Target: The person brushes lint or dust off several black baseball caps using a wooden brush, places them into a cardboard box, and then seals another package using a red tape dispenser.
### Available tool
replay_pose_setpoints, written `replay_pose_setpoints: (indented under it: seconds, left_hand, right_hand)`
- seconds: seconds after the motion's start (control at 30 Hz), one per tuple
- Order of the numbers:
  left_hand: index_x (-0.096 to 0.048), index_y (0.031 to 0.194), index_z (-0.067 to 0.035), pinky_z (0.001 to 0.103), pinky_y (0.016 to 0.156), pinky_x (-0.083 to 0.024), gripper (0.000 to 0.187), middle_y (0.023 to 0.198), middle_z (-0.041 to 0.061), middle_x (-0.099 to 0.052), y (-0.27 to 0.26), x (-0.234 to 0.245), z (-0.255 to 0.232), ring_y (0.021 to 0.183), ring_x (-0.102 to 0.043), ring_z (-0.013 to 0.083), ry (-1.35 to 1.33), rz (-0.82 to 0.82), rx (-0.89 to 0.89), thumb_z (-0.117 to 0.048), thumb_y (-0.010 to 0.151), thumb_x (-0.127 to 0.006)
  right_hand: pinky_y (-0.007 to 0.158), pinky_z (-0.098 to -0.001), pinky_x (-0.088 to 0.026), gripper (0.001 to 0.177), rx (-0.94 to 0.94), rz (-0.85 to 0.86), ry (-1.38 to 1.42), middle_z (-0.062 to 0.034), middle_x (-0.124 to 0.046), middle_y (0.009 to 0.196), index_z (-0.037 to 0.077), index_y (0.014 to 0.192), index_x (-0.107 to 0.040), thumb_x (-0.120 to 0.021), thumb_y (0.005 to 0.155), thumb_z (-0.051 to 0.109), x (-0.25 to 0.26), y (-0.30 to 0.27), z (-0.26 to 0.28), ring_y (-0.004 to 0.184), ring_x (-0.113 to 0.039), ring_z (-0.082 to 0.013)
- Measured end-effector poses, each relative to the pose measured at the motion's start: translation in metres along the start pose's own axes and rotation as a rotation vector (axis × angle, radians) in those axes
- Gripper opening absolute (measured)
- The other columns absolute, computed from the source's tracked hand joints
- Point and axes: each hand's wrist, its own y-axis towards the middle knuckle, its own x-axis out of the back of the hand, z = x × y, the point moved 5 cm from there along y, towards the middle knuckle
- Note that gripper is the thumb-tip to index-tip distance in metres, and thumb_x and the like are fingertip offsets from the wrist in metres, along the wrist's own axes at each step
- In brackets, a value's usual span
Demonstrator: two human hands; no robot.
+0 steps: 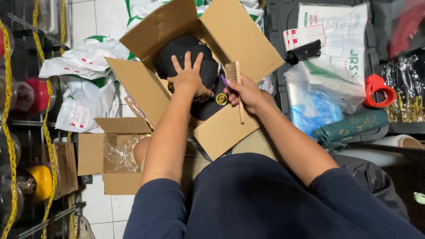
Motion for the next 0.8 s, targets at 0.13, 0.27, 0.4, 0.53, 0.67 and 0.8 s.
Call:
replay_pose_setpoints:
  seconds: [0.13, 0.27, 0.4, 0.53, 0.67, 0.8]
  left_hand:
    - [0.001, 0.168, -0.033, 0.083, 0.107, -0.027, 0.132, 0.174, 0.008, 0.008, 0.005, -0.006, 0.000, 0.152, 0.013, 0.0508, 0.004, -0.009, 0.006, -0.060, 0.072, -0.086]
    - [0.002, 0.168, -0.033, 0.082, 0.109, -0.027, 0.133, 0.174, 0.007, 0.009, 0.006, -0.006, 0.001, 0.152, 0.014, 0.0505, 0.004, -0.014, 0.012, -0.062, 0.071, -0.085]
    - [0.001, 0.168, -0.032, 0.082, 0.109, -0.028, 0.134, 0.174, 0.008, 0.009, 0.005, -0.006, 0.000, 0.152, 0.013, 0.0514, 0.010, -0.018, 0.002, -0.063, 0.071, -0.085]
    - [0.001, 0.168, -0.032, 0.082, 0.109, -0.029, 0.133, 0.174, 0.008, 0.009, 0.004, -0.007, 0.000, 0.152, 0.012, 0.0513, 0.014, -0.025, 0.003, -0.063, 0.071, -0.085]
    - [0.001, 0.168, -0.032, 0.081, 0.109, -0.030, 0.135, 0.173, 0.007, 0.011, 0.008, -0.010, 0.002, 0.152, 0.013, 0.0516, 0.010, -0.042, -0.001, -0.062, 0.070, -0.086]
    - [0.002, 0.169, -0.032, 0.079, 0.111, -0.029, 0.132, 0.172, 0.006, 0.017, -0.004, -0.004, -0.001, 0.153, 0.014, 0.0507, -0.001, -0.041, -0.002, -0.057, 0.074, -0.086]
  right_hand:
    - [0.042, -0.0220, -0.062, 0.029, 0.014, -0.003, -0.101, -0.0138, -0.072, 0.085, 0.003, 0.110, -0.055, -0.074, 0.096, 0.020, 0.008, 0.002, -0.014, 0.053, -0.070, -0.0137]
    - [0.045, -0.0239, -0.063, 0.028, 0.044, 0.003, -0.065, -0.0137, -0.071, 0.084, 0.001, 0.111, -0.056, -0.074, 0.093, 0.011, 0.007, -0.003, -0.009, 0.054, -0.071, -0.0166]
    - [0.046, -0.0246, -0.064, 0.027, 0.065, -0.005, -0.037, -0.0150, -0.071, 0.085, -0.001, 0.111, -0.056, -0.073, 0.091, 0.007, 0.008, -0.009, -0.007, 0.055, -0.072, -0.0179]
    - [0.046, -0.0250, -0.064, 0.028, 0.078, 0.004, -0.030, -0.0151, -0.071, 0.085, -0.001, 0.111, -0.056, -0.074, 0.090, 0.005, 0.010, -0.008, -0.009, 0.056, -0.072, -0.0181]
    - [0.047, -0.0241, -0.063, 0.027, 0.086, 0.015, -0.063, -0.0126, -0.069, 0.076, -0.002, 0.109, -0.056, -0.074, 0.089, 0.004, 0.004, -0.011, -0.002, 0.055, -0.072, -0.0181]
    - [0.047, -0.0240, -0.063, 0.027, 0.092, 0.015, -0.100, -0.0125, -0.070, 0.076, -0.001, 0.108, -0.056, -0.075, 0.090, 0.005, 0.007, -0.012, -0.005, 0.055, -0.072, -0.0176]
